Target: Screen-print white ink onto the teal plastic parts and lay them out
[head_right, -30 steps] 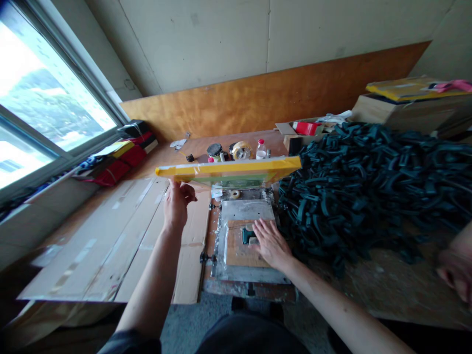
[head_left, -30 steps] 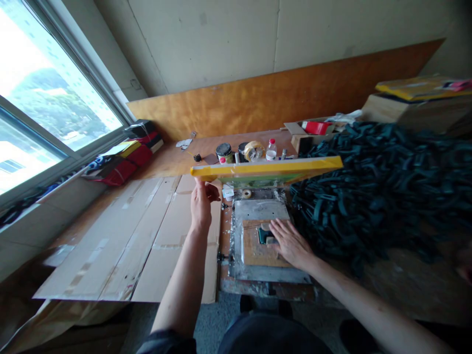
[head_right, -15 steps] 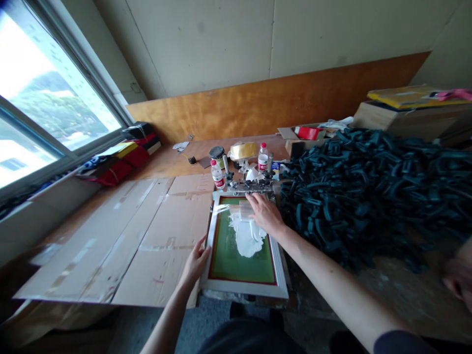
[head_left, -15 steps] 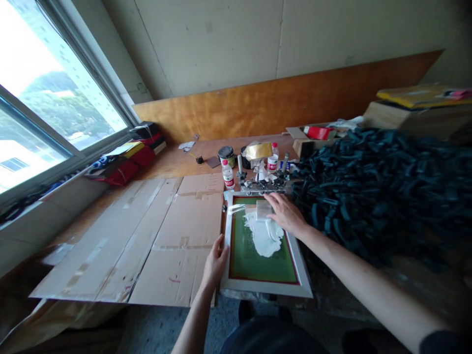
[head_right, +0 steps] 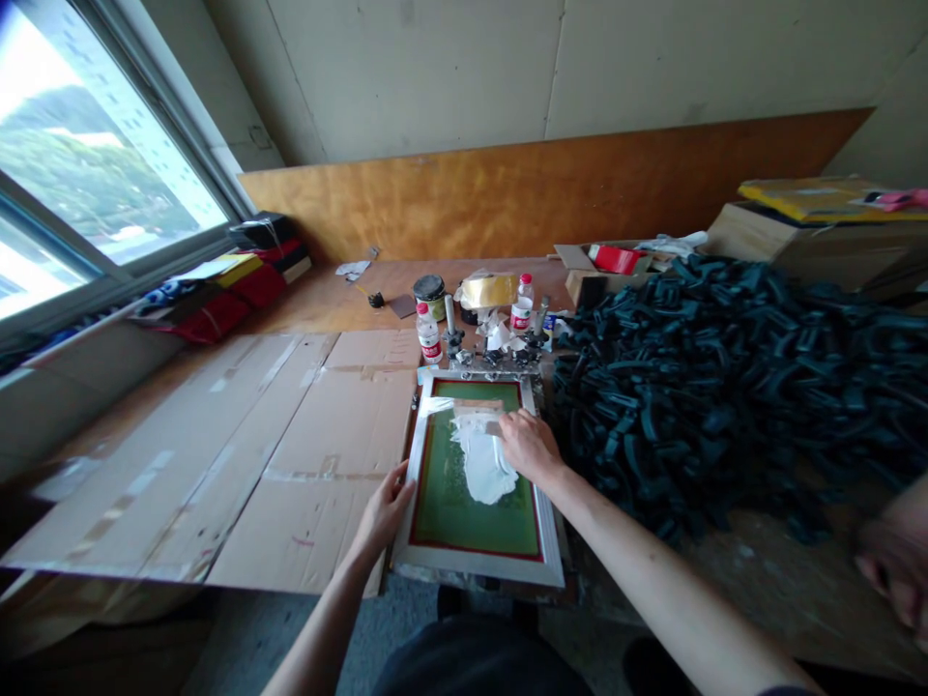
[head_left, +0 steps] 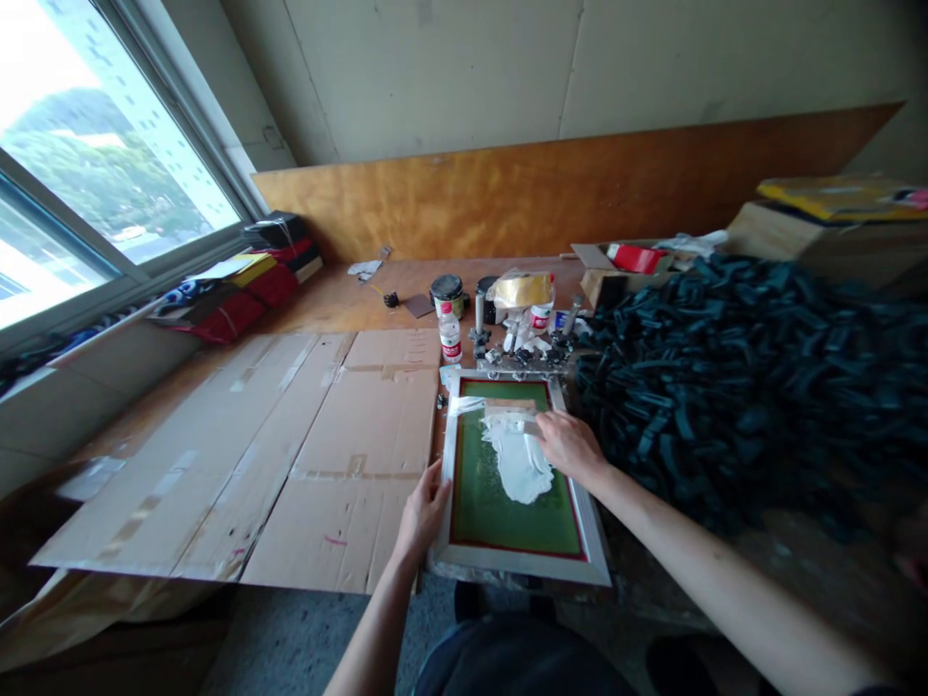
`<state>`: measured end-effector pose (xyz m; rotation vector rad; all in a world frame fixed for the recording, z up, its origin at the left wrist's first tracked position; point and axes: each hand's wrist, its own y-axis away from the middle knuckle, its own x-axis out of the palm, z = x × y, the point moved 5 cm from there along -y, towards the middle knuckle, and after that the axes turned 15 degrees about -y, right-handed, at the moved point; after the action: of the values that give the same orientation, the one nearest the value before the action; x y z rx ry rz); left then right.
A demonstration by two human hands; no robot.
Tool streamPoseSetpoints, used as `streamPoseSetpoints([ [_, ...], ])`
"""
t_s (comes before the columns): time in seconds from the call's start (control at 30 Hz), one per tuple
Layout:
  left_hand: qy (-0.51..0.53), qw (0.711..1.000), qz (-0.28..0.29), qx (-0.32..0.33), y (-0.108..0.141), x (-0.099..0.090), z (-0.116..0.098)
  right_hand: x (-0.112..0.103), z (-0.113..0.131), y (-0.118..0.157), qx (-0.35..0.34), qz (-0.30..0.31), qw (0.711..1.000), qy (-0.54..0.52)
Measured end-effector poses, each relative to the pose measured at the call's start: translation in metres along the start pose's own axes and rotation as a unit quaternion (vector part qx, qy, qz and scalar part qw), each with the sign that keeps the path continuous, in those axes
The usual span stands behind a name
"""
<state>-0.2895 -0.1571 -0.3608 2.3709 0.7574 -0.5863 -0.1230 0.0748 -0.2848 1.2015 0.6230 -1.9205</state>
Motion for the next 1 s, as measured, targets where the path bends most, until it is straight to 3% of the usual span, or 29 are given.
streamPoseSetpoints([
  [0.17, -0.007, 1.000, 0.004, -0.003, 0.001, -0.001, -0.003, 0.021, 0.020, 0.040, -0.146, 0.039, 0.987, -0.047],
  [0.27, -0.011, 1.000, 0.001, -0.008, 0.003, -0.002, -0.005, 0.015, 0.025, 0.060, -0.235, 0.091, 0.965, -0.069],
  [0.4, -0.003, 1.000, -0.019, -0.022, 0.004, -0.004, -0.007, 0.000, 0.020, 0.051, -0.232, 0.130, 0.957, -0.117],
  [0.5, 0.002, 0.999, -0.031, -0.033, 0.005, -0.005, -0.008, 0.000, 0.018, 0.040, -0.203, 0.058, 0.970, -0.121],
  [0.57, 0.007, 0.999, -0.036, -0.036, 0.005, -0.006, -0.008, 0.007, 0.020, 0.048, -0.218, 0.013, 0.970, -0.105],
  [0.7, 0.021, 0.998, -0.033, -0.041, 0.004, -0.006, -0.007, 0.011, 0.020, 0.070, -0.259, 0.023, 0.959, -0.115],
  [0.77, 0.025, 0.999, -0.021, -0.043, 0.004, -0.006, -0.008, 0.002, 0.019, 0.060, -0.243, 0.033, 0.961, -0.126],
  [0.87, 0.045, 0.998, 0.003, -0.039, 0.007, -0.011, -0.016, -0.018, 0.017, 0.016, -0.181, 0.006, 0.977, -0.111],
  [1.0, 0.112, 0.993, 0.038, -0.028, 0.014, -0.033, -0.051, -0.052, -0.002, -0.038, -0.087, -0.063, 0.993, -0.047],
])
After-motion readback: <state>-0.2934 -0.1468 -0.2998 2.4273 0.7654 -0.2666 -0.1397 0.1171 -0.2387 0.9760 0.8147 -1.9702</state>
